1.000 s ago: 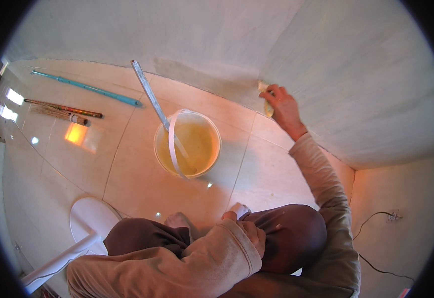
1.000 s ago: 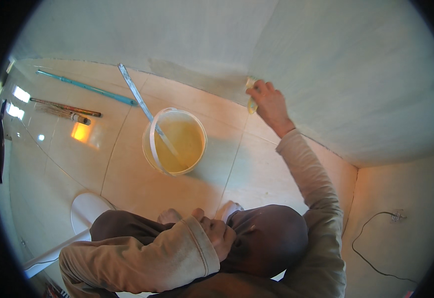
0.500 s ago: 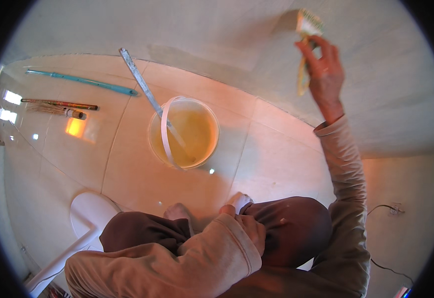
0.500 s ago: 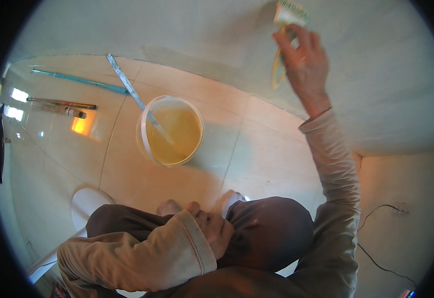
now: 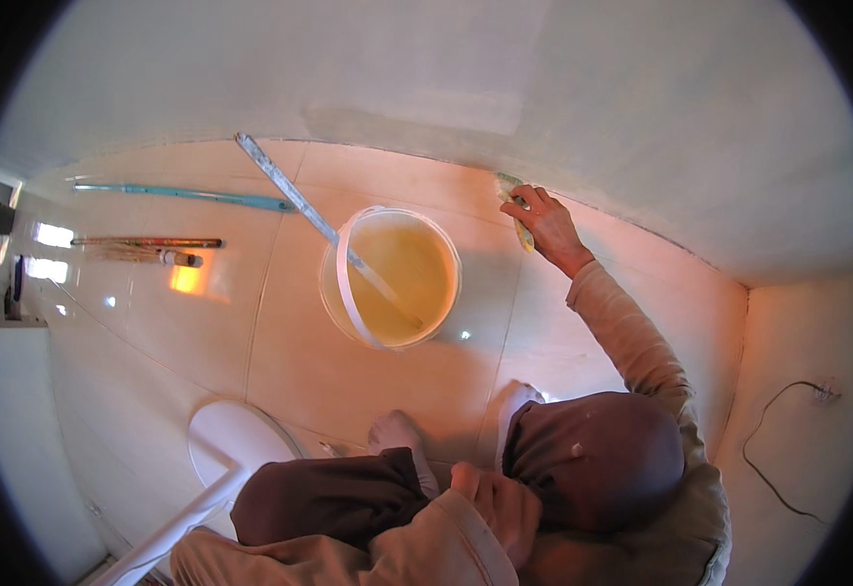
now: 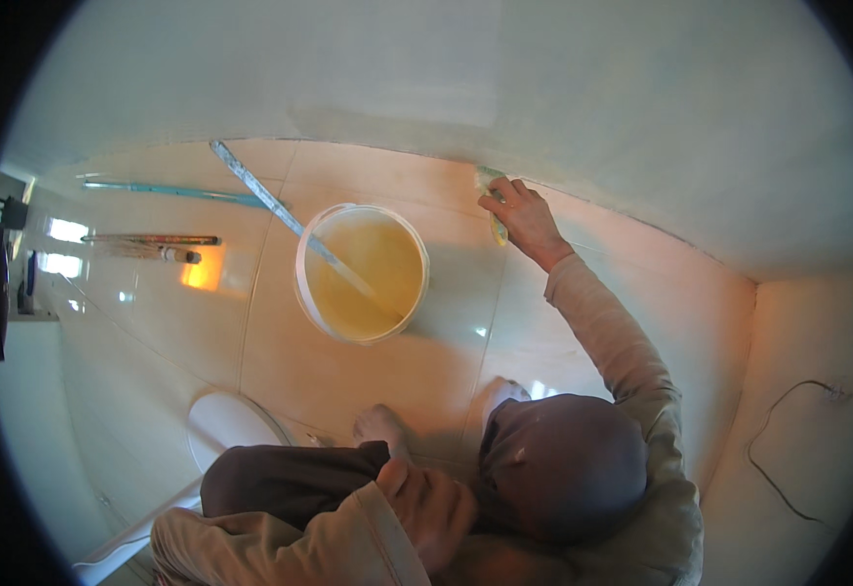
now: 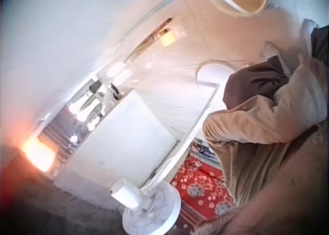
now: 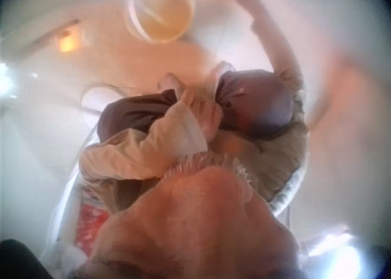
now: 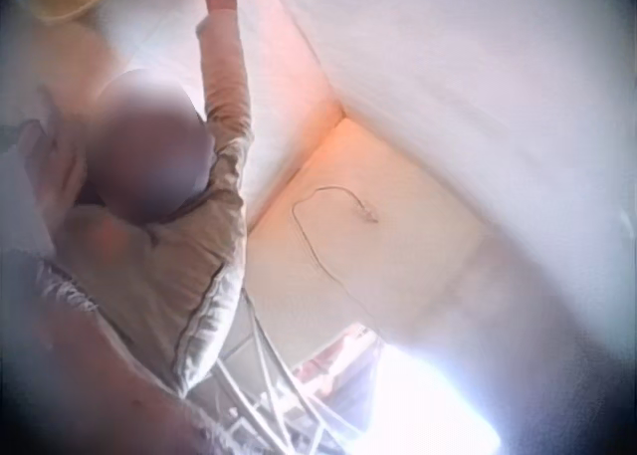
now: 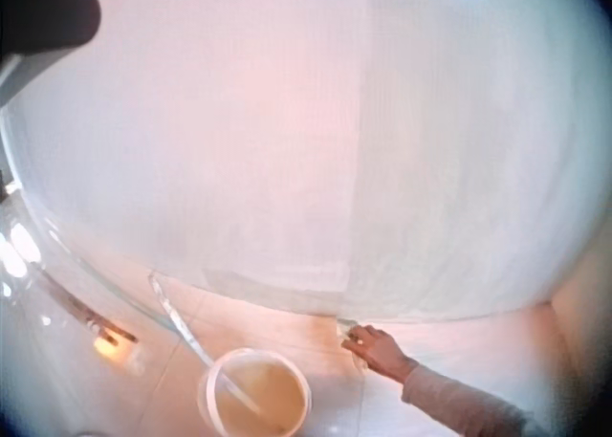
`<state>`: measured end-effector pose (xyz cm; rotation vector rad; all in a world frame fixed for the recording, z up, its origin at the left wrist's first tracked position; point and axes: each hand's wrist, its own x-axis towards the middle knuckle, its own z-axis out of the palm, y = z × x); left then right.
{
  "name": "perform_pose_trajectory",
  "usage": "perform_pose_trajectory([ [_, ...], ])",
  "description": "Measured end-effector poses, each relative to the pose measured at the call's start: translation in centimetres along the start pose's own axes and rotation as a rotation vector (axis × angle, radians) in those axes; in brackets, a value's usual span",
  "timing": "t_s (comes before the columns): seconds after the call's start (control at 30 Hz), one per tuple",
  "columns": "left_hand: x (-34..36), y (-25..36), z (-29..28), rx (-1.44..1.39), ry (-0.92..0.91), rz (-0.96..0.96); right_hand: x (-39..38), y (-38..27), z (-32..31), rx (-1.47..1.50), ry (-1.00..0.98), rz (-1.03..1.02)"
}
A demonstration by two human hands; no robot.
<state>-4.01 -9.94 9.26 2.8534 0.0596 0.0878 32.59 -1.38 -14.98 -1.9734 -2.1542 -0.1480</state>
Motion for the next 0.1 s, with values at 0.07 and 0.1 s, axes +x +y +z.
perform_pose_trajectory([
  [0.07,-0.27,-0.05,0.05,0.059,0.000,0.042,0.64,-0.15,0.63,0.006,-0.015,0.022],
  [0.1,-0.38,0.04,-0.04,0.082,-0.032,0.040,1.06,-0.18,0.79,0.007,-0.025,0.036],
])
